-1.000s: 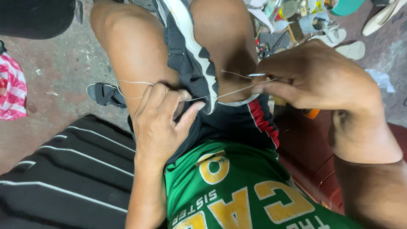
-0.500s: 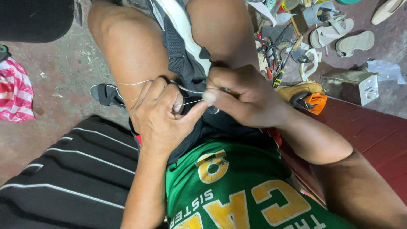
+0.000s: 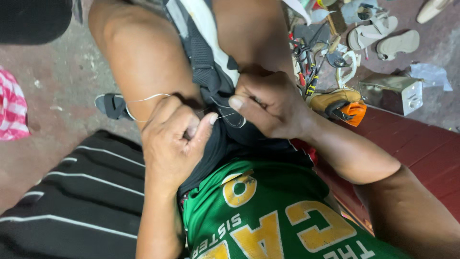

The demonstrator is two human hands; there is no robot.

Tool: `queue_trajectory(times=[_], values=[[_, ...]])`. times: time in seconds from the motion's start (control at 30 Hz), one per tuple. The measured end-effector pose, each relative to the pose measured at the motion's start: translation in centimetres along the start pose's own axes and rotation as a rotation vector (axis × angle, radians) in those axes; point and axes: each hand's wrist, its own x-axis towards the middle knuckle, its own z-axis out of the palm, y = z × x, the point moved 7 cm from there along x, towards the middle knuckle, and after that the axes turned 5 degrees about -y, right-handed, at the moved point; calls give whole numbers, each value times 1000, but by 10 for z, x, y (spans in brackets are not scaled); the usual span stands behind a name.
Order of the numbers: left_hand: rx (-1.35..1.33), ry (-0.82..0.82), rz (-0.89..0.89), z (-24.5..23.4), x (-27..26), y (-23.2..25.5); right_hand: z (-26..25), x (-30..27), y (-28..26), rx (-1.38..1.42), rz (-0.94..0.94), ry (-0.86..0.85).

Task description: The person is repairing a black and white sneaker by hand-sewing the sole to the upper. They use a needle and white thread, repeatedly passing the needle through the shoe's material and pulling the thread tight to secure the seam.

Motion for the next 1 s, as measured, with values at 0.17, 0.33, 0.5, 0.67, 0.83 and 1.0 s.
queue_trajectory(times=[0.17,0.33,0.5,0.67,0.83,1.0], values=[[-76,-127,-140,-3,4,6,3,-12,28,601,283,8],[-52,-162,-10,-3,13,16,-27,-32,40,880,172,175],[-43,-146,-5,2,20,16,-69,-71,56,620,368,405],[-105,-161,-20,4,20,15,-88,-88,48,6,574,390],[-64,-163,12,7,23,17,-49,-66,-4,-305,187,92],[-63,-180,23,8,22,17,-28,-46,-11,-193,200,-28]])
